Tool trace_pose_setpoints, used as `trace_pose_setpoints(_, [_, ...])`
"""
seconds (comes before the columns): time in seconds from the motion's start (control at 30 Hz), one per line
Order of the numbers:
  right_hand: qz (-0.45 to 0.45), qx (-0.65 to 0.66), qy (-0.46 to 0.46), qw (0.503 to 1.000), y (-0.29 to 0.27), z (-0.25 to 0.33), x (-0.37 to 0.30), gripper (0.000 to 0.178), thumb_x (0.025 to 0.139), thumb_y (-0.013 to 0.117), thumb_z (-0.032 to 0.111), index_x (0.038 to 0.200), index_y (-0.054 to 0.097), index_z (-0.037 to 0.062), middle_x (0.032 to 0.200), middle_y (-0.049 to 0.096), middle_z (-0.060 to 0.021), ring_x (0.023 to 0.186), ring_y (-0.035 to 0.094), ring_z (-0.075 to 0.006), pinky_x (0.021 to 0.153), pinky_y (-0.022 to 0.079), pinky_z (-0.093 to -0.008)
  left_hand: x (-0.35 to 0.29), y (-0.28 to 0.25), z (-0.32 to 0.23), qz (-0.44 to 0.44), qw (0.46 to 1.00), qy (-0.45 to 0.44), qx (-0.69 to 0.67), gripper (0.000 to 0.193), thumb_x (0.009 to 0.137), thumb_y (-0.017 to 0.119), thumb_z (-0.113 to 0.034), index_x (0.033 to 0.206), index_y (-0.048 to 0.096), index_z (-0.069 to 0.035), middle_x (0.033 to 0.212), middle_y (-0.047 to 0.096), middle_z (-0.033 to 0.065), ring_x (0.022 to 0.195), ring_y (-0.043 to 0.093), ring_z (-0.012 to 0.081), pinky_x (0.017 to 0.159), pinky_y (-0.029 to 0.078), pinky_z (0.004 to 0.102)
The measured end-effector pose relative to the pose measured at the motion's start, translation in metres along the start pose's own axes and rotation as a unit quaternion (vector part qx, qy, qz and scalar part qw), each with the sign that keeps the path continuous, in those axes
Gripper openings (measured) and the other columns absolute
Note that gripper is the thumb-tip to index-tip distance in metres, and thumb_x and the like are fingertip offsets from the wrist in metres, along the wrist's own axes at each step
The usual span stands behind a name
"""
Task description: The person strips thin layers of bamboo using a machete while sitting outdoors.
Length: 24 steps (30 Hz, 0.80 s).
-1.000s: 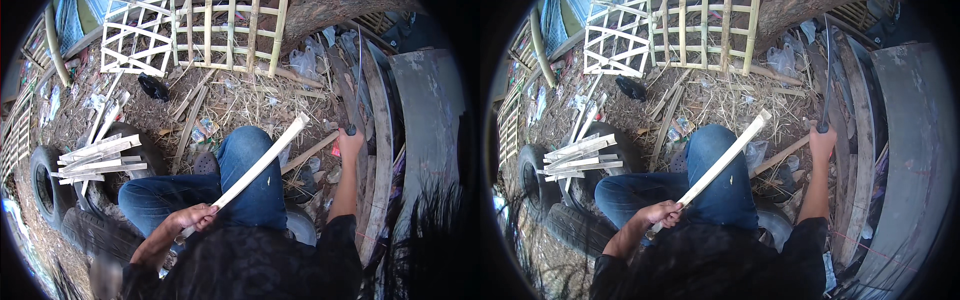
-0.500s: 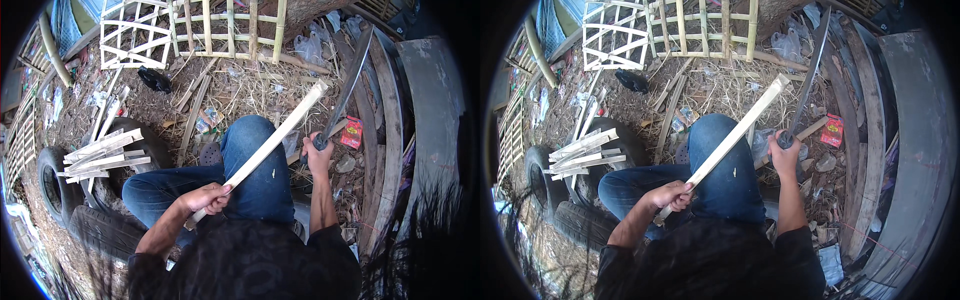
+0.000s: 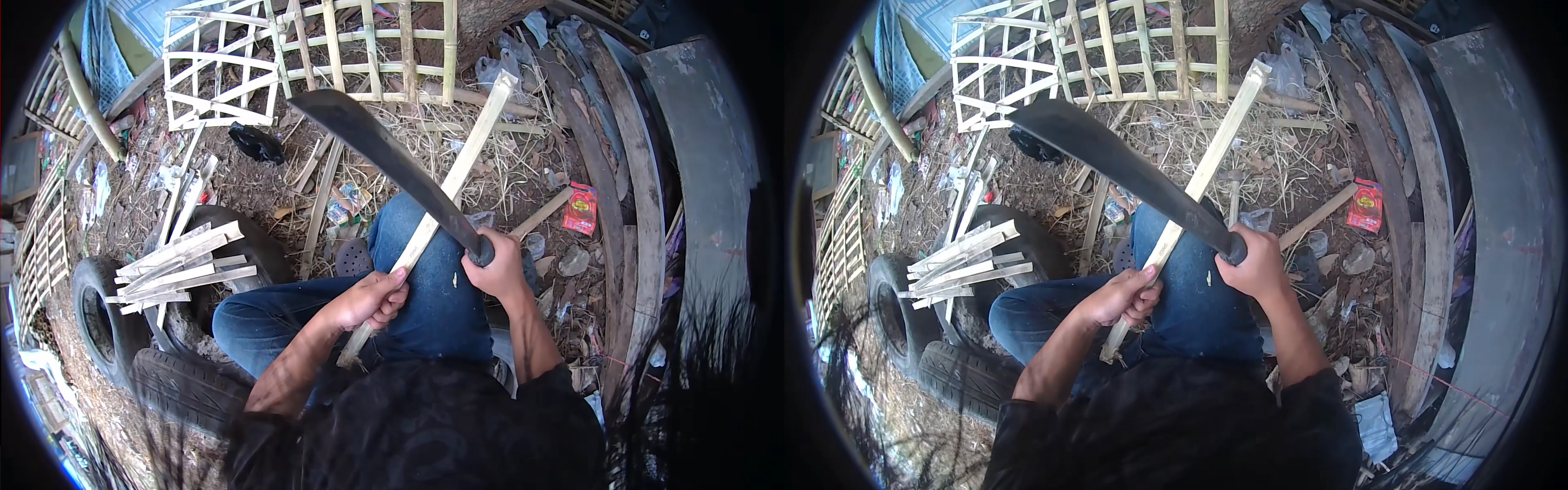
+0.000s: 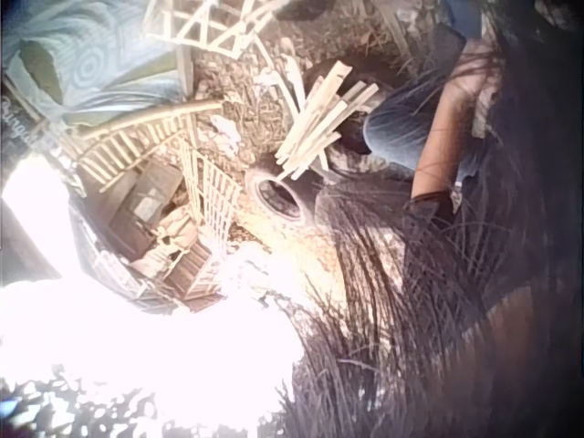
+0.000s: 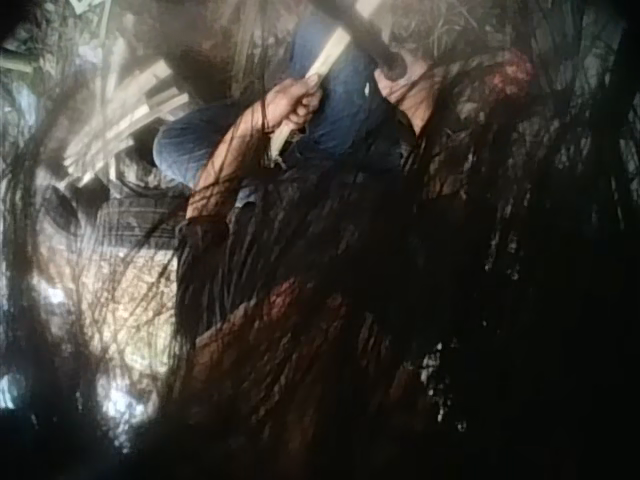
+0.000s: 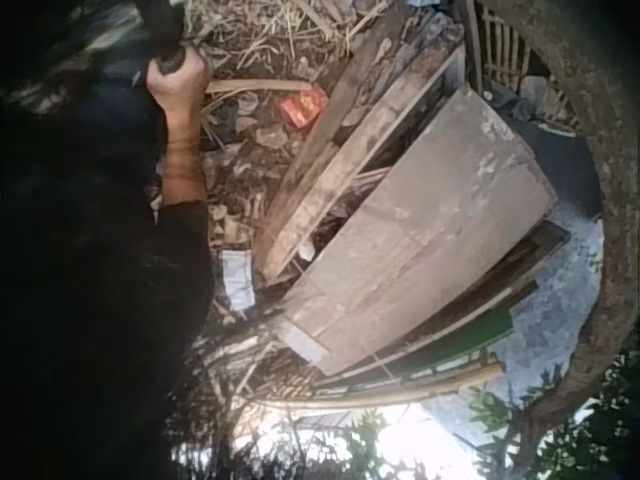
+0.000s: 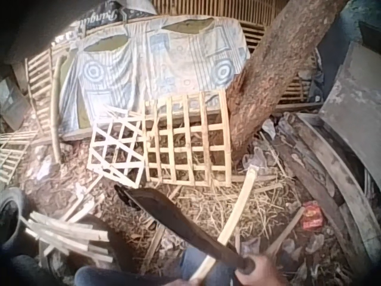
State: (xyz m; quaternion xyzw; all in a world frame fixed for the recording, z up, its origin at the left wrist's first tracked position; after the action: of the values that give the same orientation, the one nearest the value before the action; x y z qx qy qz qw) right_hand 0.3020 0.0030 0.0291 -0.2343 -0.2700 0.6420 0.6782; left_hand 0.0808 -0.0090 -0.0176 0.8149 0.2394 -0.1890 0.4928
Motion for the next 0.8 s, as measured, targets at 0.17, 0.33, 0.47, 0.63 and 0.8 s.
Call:
trace_pose_setpoints(0.17, [0.066,-0.116,-0.063,0.989,-0.005,0.01,0.006,0.027,0.059,0.075,0.02,0.079,0.062,0.0072,0.068,0.064,-0.0123,0.065,0.064,-0.0336,0.059,0.05,-0.0412,0.0,0.0,0.0,0.002,1.0,0.001,0.001,0.052,0.1,0.035,-0.053,0.064,0.031,-0.015,0.056,0.021,-0.0076,0.045,0.017,0.0041,0.039,0.014,0.0218])
trace_pose_setpoints(0.33, [0.157,-0.209,-0.043,0.964,-0.004,0.01,0.018,0.037,0.056,0.077,0.023,0.087,0.066,0.007,0.07,0.065,-0.0139,0.07,0.065,-0.0336,0.064,0.051,-0.0426,0.0,0.007,-0.007,-0.037,0.999,0.017,0.033,0.052,0.101,0.034,-0.052,0.064,0.031,-0.016,0.055,0.021,-0.0078,0.045,0.018,0.0042,0.039,0.015,0.0213])
trace_pose_setpoints(0.47, [0.189,-0.209,-0.038,0.959,-0.002,0.007,0.025,0.036,0.057,0.075,0.023,0.089,0.067,0.007,0.07,0.066,-0.0153,0.071,0.065,-0.0343,0.065,0.051,-0.0434,0.002,0.002,-0.007,-0.033,0.999,0.004,0.032,0.052,0.101,0.034,-0.052,0.064,0.031,-0.016,0.055,0.021,-0.0081,0.043,0.018,0.0037,0.038,0.015,0.0207])
trace_pose_setpoints(0.63, [0.201,-0.197,-0.077,0.956,0.002,0.011,0.029,0.028,0.058,0.072,0.022,0.081,0.065,0.0066,0.069,0.065,-0.0144,0.068,0.064,-0.0355,0.064,0.052,-0.0449,0.004,0.004,-0.006,0.01,0.999,-0.013,-0.044,0.051,0.1,0.036,-0.053,0.064,0.03,-0.016,0.054,0.021,-0.0081,0.042,0.016,0.0026,0.035,0.013,0.0203])
trace_pose_setpoints(0.8, [0.202,-0.232,-0.034,0.951,0.005,0.016,0.032,0.026,0.058,0.072,0.022,0.077,0.064,0.006,0.067,0.064,-0.0148,0.068,0.064,-0.036,0.064,0.051,-0.0448,0.012,0.01,-0.01,-0.007,0.999,0.019,-0.042,0.052,0.1,0.036,-0.053,0.064,0.03,-0.016,0.054,0.022,-0.0075,0.042,0.018,0.0035,0.036,0.015,0.0206])
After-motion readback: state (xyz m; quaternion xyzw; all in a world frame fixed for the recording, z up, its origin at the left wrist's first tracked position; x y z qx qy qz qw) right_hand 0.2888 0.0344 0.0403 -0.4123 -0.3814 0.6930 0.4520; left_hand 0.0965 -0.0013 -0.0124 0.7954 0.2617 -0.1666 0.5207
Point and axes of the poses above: each hand's wrist, its own x-axis towards the middle knuckle, its own y-axis out of the palm, z = x × y, the point moved 4 cm from there along x, towards the middle knuckle
